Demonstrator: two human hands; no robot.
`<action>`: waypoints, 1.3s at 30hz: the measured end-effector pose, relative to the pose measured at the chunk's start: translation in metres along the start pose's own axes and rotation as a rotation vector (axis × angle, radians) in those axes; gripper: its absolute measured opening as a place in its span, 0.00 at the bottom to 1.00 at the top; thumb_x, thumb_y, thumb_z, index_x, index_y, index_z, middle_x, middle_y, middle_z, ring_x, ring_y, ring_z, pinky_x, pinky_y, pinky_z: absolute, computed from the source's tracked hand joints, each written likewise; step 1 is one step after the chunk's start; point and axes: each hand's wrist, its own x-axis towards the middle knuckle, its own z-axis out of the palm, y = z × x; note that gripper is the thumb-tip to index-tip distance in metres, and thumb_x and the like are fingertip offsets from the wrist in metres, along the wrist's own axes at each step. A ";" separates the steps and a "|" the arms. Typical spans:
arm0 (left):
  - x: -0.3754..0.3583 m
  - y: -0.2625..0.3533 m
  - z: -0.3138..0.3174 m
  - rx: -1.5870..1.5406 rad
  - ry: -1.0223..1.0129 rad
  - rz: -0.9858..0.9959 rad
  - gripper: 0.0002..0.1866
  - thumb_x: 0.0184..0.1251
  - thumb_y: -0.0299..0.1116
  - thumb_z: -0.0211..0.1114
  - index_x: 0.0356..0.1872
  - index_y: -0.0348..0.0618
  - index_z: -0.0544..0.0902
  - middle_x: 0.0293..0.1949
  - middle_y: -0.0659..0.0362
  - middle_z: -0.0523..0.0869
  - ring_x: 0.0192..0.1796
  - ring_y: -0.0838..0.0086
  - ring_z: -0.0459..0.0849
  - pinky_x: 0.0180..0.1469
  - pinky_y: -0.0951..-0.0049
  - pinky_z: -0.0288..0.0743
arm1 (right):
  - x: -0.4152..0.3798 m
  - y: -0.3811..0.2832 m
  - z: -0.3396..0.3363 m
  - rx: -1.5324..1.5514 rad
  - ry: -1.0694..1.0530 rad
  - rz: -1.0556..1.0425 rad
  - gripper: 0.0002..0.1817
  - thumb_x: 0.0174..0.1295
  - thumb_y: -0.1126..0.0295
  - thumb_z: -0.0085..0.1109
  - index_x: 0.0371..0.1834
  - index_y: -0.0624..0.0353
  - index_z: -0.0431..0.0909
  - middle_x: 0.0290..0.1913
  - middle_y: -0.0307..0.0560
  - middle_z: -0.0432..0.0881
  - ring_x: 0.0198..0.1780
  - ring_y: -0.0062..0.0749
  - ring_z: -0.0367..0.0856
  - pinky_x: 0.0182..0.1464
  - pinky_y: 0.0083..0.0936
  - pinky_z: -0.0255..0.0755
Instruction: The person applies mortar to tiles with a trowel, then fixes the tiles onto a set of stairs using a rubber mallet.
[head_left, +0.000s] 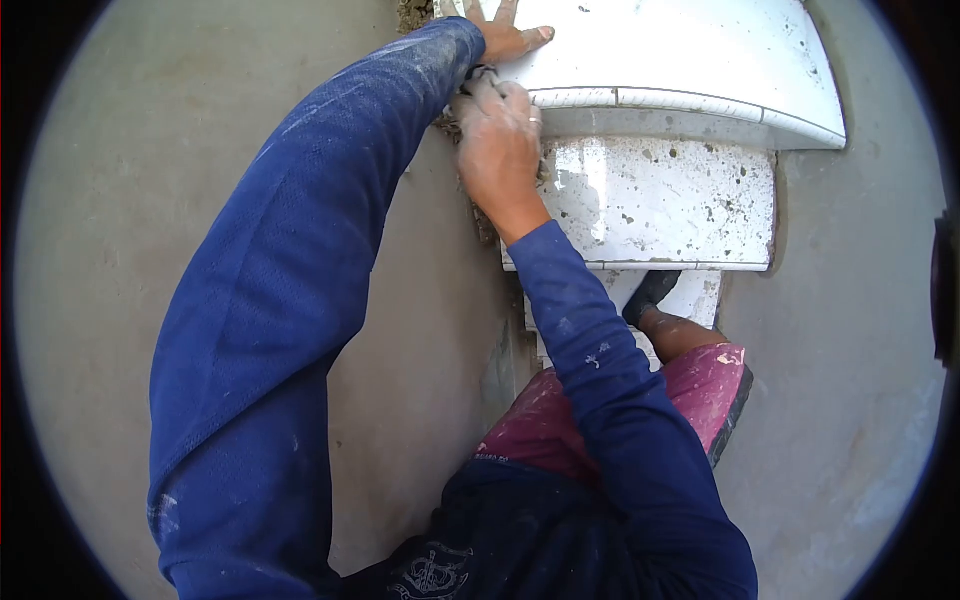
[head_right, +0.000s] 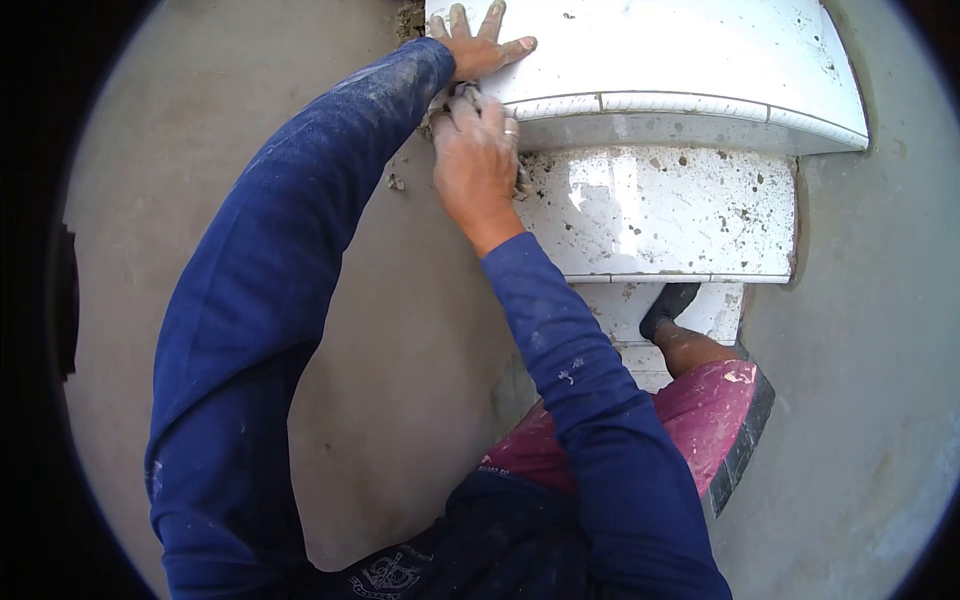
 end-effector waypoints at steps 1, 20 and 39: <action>0.002 -0.001 0.000 0.004 -0.001 0.002 0.57 0.59 0.84 0.41 0.83 0.64 0.37 0.81 0.35 0.37 0.82 0.36 0.30 0.79 0.35 0.29 | -0.007 0.003 -0.005 -0.031 -0.008 0.082 0.13 0.59 0.76 0.55 0.43 0.55 0.88 0.57 0.44 0.82 0.61 0.47 0.74 0.61 0.45 0.69; 0.000 0.008 0.002 0.024 0.066 -0.036 0.58 0.60 0.83 0.42 0.83 0.62 0.36 0.81 0.35 0.37 0.82 0.37 0.30 0.79 0.37 0.29 | -0.050 0.033 0.037 0.066 0.199 0.109 0.16 0.53 0.79 0.63 0.45 0.50 0.89 0.58 0.54 0.75 0.61 0.55 0.71 0.62 0.43 0.71; 0.024 -0.022 0.012 0.186 0.078 0.027 0.60 0.57 0.88 0.34 0.83 0.62 0.35 0.80 0.30 0.37 0.81 0.33 0.31 0.80 0.37 0.31 | -0.021 0.116 -0.033 0.300 0.575 0.579 0.11 0.68 0.76 0.60 0.52 0.62 0.76 0.57 0.53 0.69 0.56 0.42 0.76 0.63 0.37 0.71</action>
